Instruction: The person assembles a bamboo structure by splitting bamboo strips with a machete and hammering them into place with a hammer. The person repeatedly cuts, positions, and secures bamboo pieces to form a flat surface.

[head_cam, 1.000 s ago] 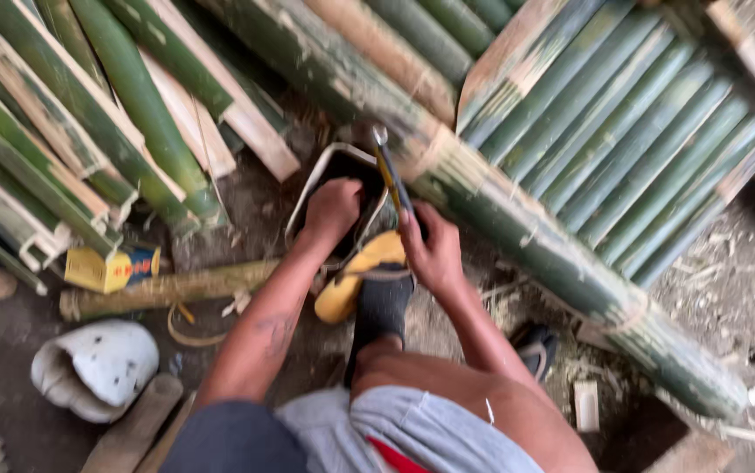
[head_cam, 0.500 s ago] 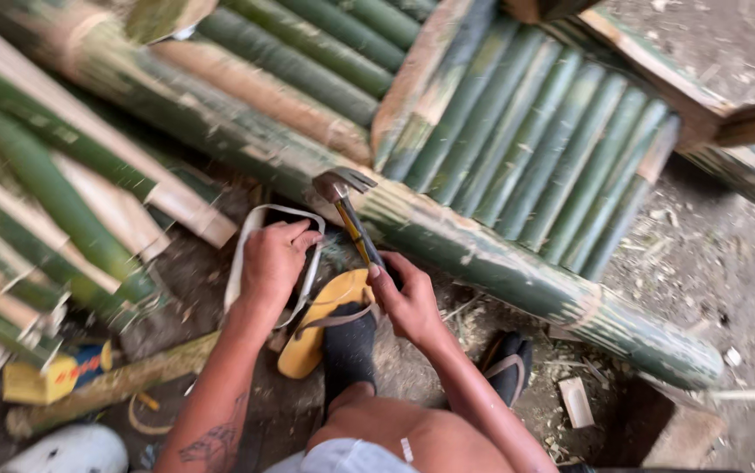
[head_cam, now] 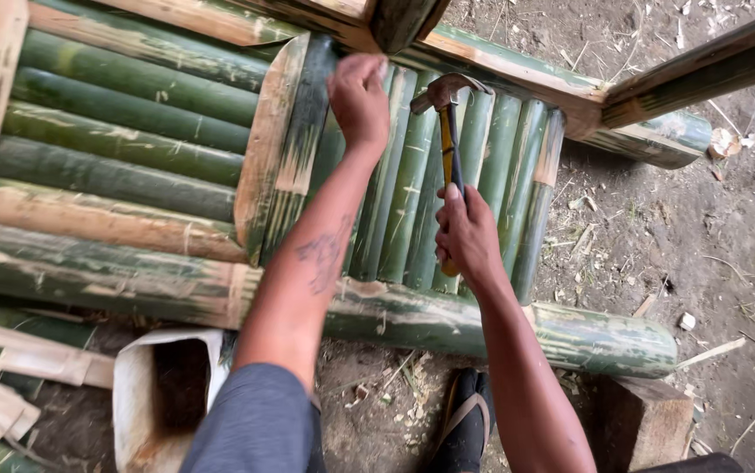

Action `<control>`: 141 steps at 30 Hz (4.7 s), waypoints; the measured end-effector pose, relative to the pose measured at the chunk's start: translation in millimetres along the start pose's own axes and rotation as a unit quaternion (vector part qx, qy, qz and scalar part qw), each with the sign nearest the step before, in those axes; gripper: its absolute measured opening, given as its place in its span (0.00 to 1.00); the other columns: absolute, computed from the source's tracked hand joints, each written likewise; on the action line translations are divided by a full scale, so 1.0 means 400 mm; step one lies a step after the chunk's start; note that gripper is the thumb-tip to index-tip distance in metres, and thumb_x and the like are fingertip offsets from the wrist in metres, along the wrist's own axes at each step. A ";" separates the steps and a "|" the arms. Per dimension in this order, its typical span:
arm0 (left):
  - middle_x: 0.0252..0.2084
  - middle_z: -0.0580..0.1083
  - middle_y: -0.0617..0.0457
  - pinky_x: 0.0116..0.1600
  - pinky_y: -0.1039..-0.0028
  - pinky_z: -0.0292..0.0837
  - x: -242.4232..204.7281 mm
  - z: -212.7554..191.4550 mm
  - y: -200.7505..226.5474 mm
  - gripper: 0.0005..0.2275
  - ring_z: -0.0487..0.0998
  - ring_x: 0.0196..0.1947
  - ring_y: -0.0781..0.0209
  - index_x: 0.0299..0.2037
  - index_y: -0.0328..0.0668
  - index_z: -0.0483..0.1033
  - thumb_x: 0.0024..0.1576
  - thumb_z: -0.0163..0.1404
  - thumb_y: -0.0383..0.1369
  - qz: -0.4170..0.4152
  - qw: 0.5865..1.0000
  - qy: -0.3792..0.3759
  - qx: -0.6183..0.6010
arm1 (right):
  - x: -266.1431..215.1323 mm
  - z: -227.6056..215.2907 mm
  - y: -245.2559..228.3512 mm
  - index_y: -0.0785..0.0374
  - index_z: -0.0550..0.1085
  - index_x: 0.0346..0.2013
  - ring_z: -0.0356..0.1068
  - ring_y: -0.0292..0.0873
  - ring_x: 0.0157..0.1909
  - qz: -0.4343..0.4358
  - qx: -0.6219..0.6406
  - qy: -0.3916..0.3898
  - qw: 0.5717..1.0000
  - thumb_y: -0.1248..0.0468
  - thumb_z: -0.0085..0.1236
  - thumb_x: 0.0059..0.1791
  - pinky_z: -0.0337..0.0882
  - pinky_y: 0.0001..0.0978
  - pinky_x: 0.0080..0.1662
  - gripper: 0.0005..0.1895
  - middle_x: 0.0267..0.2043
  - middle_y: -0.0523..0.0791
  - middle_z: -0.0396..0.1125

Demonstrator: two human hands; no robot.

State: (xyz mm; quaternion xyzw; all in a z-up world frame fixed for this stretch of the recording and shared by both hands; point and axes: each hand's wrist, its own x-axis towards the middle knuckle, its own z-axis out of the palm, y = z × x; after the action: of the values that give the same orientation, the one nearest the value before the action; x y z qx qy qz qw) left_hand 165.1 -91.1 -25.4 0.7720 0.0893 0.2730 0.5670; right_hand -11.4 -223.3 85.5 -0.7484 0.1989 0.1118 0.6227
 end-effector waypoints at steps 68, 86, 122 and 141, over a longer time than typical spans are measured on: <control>0.74 0.58 0.43 0.78 0.58 0.40 -0.079 -0.004 -0.051 0.25 0.52 0.76 0.52 0.69 0.34 0.61 0.58 0.41 0.28 0.084 0.903 -0.236 0.350 | 0.267 -0.070 0.004 0.62 0.65 0.40 0.53 0.31 0.17 0.016 -0.063 -0.095 0.993 0.48 0.43 0.58 0.59 0.27 0.20 0.19 0.19 0.36 0.54; 0.74 0.59 0.43 0.78 0.57 0.39 -0.089 -0.014 -0.054 0.24 0.52 0.76 0.51 0.69 0.31 0.62 0.60 0.42 0.29 0.071 0.909 -0.238 0.336 | 0.298 -0.117 0.001 0.62 0.64 0.34 0.59 0.33 0.18 -0.121 -0.278 -0.064 0.951 0.46 0.42 0.59 0.62 0.32 0.20 0.22 0.21 0.38 0.60; 0.74 0.59 0.44 0.78 0.57 0.41 -0.105 -0.010 -0.074 0.24 0.52 0.76 0.52 0.69 0.31 0.62 0.61 0.42 0.28 0.085 0.911 -0.218 0.339 | 0.359 -0.147 -0.002 0.65 0.61 0.44 0.51 0.42 0.15 -0.284 -0.545 -0.069 0.785 0.58 0.43 0.59 0.55 0.44 0.19 0.11 0.20 0.46 0.59; 0.62 0.73 0.41 0.71 0.59 0.64 -0.110 -0.149 -0.031 0.16 0.71 0.65 0.43 0.59 0.34 0.73 0.62 0.43 0.21 0.075 0.991 -0.108 0.036 | 0.025 -0.030 0.099 0.61 0.64 0.36 0.55 0.33 0.14 -0.056 -0.141 -0.072 0.986 0.50 0.41 0.59 0.58 0.30 0.15 0.18 0.17 0.36 0.57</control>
State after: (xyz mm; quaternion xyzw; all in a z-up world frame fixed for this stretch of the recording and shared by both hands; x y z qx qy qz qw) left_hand 99.3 -57.3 -38.4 0.8217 -0.0213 0.2261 0.5226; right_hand -20.9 -242.3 48.6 -0.8288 0.0936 0.1568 0.5289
